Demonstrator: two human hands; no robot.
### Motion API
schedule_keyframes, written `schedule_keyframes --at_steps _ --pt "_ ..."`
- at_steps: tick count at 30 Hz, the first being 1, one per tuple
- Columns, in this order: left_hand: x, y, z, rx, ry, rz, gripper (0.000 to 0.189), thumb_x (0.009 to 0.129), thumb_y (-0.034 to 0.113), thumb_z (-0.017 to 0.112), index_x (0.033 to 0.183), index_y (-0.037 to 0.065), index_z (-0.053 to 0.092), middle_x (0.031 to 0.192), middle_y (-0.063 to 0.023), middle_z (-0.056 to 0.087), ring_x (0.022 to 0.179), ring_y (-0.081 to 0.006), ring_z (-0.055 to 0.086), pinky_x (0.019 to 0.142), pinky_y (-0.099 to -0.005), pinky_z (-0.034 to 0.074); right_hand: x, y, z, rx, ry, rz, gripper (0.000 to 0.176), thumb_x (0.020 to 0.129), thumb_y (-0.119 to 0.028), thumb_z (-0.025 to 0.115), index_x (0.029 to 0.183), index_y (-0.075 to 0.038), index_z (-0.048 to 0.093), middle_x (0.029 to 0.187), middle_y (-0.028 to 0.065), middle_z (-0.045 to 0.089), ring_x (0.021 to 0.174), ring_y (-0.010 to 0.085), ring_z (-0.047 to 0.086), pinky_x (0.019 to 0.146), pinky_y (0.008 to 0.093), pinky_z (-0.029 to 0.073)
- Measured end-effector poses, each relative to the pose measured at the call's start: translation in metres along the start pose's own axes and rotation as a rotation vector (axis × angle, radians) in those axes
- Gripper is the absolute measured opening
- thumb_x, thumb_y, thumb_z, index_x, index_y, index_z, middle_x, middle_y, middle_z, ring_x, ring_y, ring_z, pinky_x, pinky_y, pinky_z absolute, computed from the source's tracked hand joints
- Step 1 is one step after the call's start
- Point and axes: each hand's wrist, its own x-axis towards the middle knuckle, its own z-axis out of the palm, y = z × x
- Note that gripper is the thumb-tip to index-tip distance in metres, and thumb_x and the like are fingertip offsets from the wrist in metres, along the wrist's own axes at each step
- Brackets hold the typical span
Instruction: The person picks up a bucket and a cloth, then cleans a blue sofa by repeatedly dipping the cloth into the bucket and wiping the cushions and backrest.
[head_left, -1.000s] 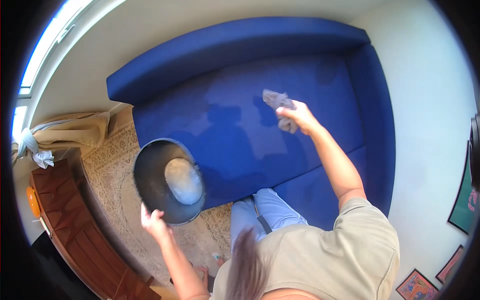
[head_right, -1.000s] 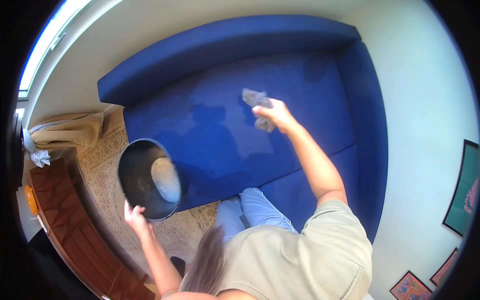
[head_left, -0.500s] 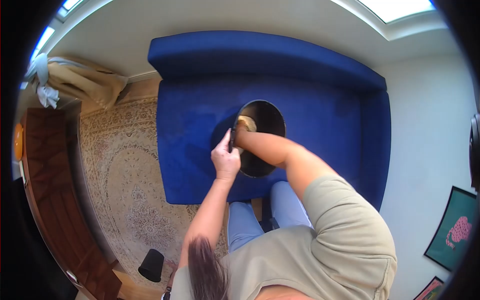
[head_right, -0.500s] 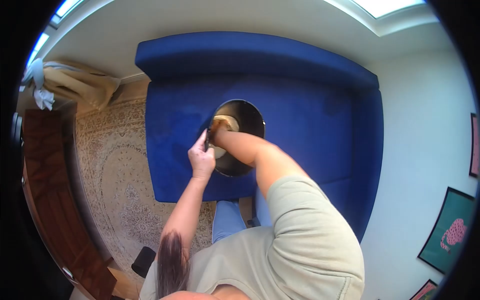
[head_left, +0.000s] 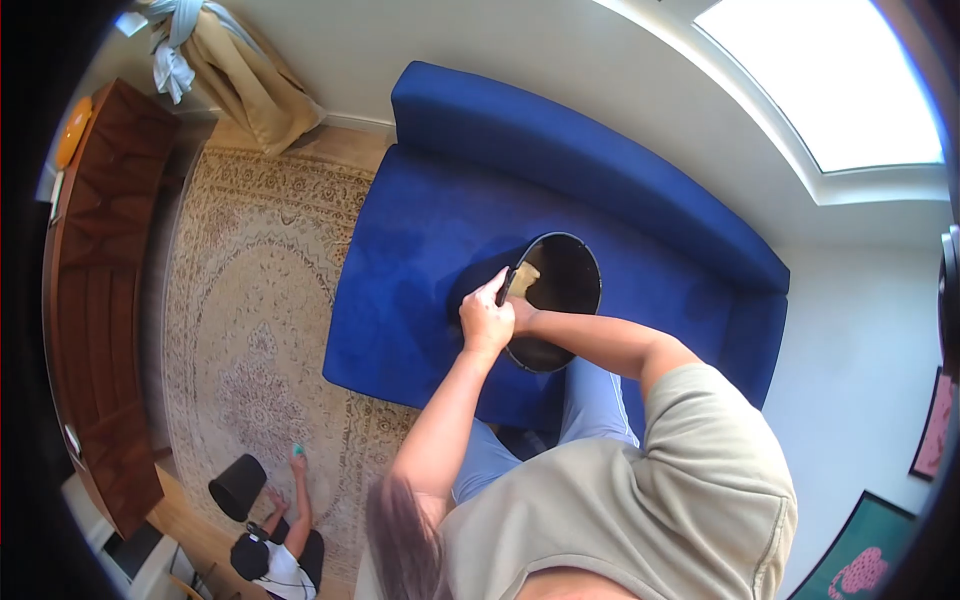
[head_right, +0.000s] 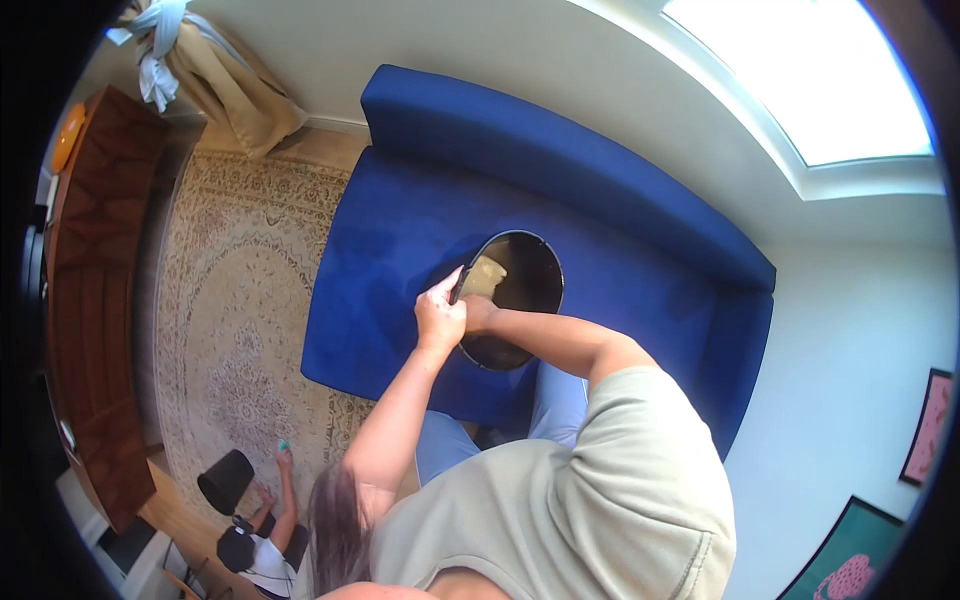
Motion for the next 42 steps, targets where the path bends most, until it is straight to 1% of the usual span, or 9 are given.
schedule_keyframes --at_steps 4,6,8,10,14,20,25,37,42 --pt "0.015 0.010 0.011 -0.014 -0.008 -0.134 0.048 0.067 -0.001 0.048 0.112 0.003 0.064 0.097 -0.0190 0.067 0.086 -0.0222 0.069 0.079 -0.0288 0.051 0.006 0.033 0.006 0.487 -0.059 -0.140 0.035 0.087 -0.030 0.051 0.103 -0.001 0.063 0.099 0.0184 0.065 0.095 0.0232 0.061 0.082 0.0376 0.048" --pt "0.019 0.014 0.017 0.008 0.036 -0.108 0.049 0.066 -0.002 0.047 0.112 0.001 0.064 0.096 -0.0173 0.069 0.085 -0.0174 0.068 0.079 -0.0261 0.050 -0.008 0.006 0.002 1.297 -0.239 0.380 0.045 0.091 -0.036 0.045 0.117 -0.002 0.057 0.110 0.0195 0.061 0.102 0.0222 0.059 0.089 0.0373 0.045" --pt "0.018 0.004 0.028 -0.034 0.072 -0.139 0.050 0.065 -0.003 0.047 0.112 -0.001 0.064 0.095 -0.0153 0.070 0.084 -0.0142 0.067 0.078 -0.0243 0.049 0.007 0.009 0.012 1.184 -0.231 0.472 0.055 0.092 -0.042 0.039 0.128 0.000 0.048 0.123 0.0192 0.056 0.112 0.0253 0.055 0.096 0.0390 0.041" --pt "0.018 0.001 0.038 -0.024 0.125 -0.288 0.052 0.065 -0.007 0.044 0.114 -0.003 0.063 0.096 -0.0126 0.070 0.084 -0.0117 0.064 0.077 -0.0237 0.049 0.020 0.027 0.053 0.720 -0.062 0.178 0.063 0.090 -0.045 0.041 0.129 0.004 0.045 0.125 0.0237 0.054 0.117 0.0327 0.052 0.099 0.0418 0.039" --pt "0.015 0.001 0.057 -0.064 0.269 -0.258 0.049 0.064 -0.002 0.048 0.111 0.001 0.065 0.091 -0.0178 0.070 0.077 -0.0137 0.067 0.071 -0.0263 0.050 -0.015 0.002 -0.016 0.548 -0.131 0.228 0.069 0.086 -0.046 0.048 0.128 0.009 0.042 0.124 0.0301 0.052 0.119 0.0401 0.049 0.098 0.0422 0.039" --pt "0.029 0.027 0.077 -0.105 0.292 -0.280 0.053 0.063 -0.006 0.046 0.113 -0.003 0.063 0.091 -0.0107 0.071 0.074 -0.0093 0.063 0.068 -0.0218 0.048 0.020 0.038 -0.002 0.294 -0.354 0.006 0.042 0.088 -0.031 0.049 0.119 -0.003 0.056 0.119 0.0226 0.058 0.112 0.0380 0.055 0.092 0.0434 0.043" --pt "0.031 0.040 0.060 -0.194 0.288 -0.400 0.061 0.059 -0.011 0.044 0.119 -0.005 0.059 0.092 -0.0049 0.066 0.067 -0.0086 0.056 0.056 -0.0185 0.040 -0.003 0.003 -0.077 0.381 -0.168 0.105 0.032 0.079 -0.028 0.063 0.099 -0.004 0.069 0.103 0.0230 0.065 0.103 0.0362 0.060 0.087 0.0410 0.048" --pt "0.051 0.032 0.081 -0.184 0.280 -0.392 0.061 0.057 -0.011 0.044 0.116 -0.005 0.060 0.089 -0.0034 0.066 0.065 -0.0068 0.054 0.054 -0.0185 0.039 -0.007 0.048 -0.114 0.227 -0.268 -0.007 0.038 0.077 -0.025 0.065 0.107 -0.001 0.065 0.091 0.0173 0.068 0.090 0.0295 0.066 0.080 0.0394 0.051" --pt "0.060 0.032 0.082 -0.121 0.266 -0.388 0.058 0.059 -0.009 0.045 0.113 -0.002 0.064 0.082 -0.0021 0.066 0.060 -0.0058 0.052 0.053 -0.0184 0.039 -0.006 0.079 -0.127 0.640 -0.501 0.035 0.039 0.090 -0.023 0.053 0.122 -0.002 0.053 0.118 0.0128 0.057 0.112 0.0236 0.052 0.093 0.0373 0.041"
